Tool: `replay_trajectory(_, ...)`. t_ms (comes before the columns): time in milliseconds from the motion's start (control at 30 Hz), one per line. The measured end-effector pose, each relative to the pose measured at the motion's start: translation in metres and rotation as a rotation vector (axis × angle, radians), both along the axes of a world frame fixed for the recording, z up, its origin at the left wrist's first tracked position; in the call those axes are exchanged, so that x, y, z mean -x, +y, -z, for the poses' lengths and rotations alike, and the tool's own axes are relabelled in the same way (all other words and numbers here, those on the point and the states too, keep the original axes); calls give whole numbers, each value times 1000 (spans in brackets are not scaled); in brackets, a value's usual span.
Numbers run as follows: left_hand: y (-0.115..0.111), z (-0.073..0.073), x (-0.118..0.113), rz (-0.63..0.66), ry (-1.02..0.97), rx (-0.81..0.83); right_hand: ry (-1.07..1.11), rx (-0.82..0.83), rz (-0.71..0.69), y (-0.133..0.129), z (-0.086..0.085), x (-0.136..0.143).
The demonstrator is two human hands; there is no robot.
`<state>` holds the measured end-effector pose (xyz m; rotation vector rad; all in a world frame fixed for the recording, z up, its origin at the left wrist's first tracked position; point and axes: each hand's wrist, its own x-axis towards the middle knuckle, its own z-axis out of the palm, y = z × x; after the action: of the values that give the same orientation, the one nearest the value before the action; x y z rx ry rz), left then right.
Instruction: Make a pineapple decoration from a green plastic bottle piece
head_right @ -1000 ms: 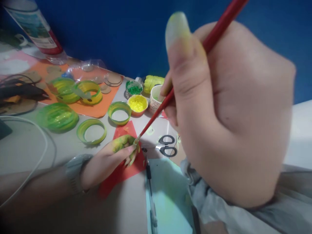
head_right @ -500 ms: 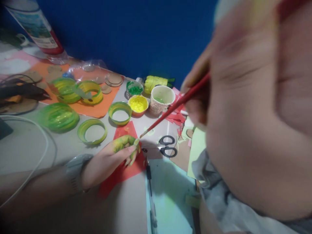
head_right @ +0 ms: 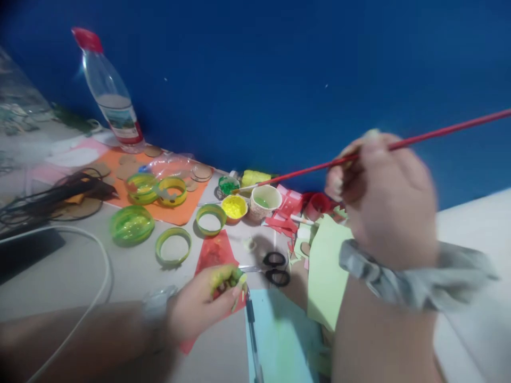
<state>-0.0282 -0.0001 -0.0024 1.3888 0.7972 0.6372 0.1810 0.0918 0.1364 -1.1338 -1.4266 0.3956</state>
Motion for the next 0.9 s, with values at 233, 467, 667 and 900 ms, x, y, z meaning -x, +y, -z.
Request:
replay_trajectory(233, 2, 3, 3, -27, 30, -29, 156, 33, 29, 22, 8, 10)
replay_trajectory(467, 1, 3, 3, -36, 29, -21, -253, -151, 396, 13, 8, -14)
replay_trajectory(667, 1, 5, 2, -45, 3, -16, -211, -97, 389, 8, 10, -10)
replay_trajectory(900, 1, 7, 1, -51, -1, -12, 166, 124, 104, -15, 7, -27)
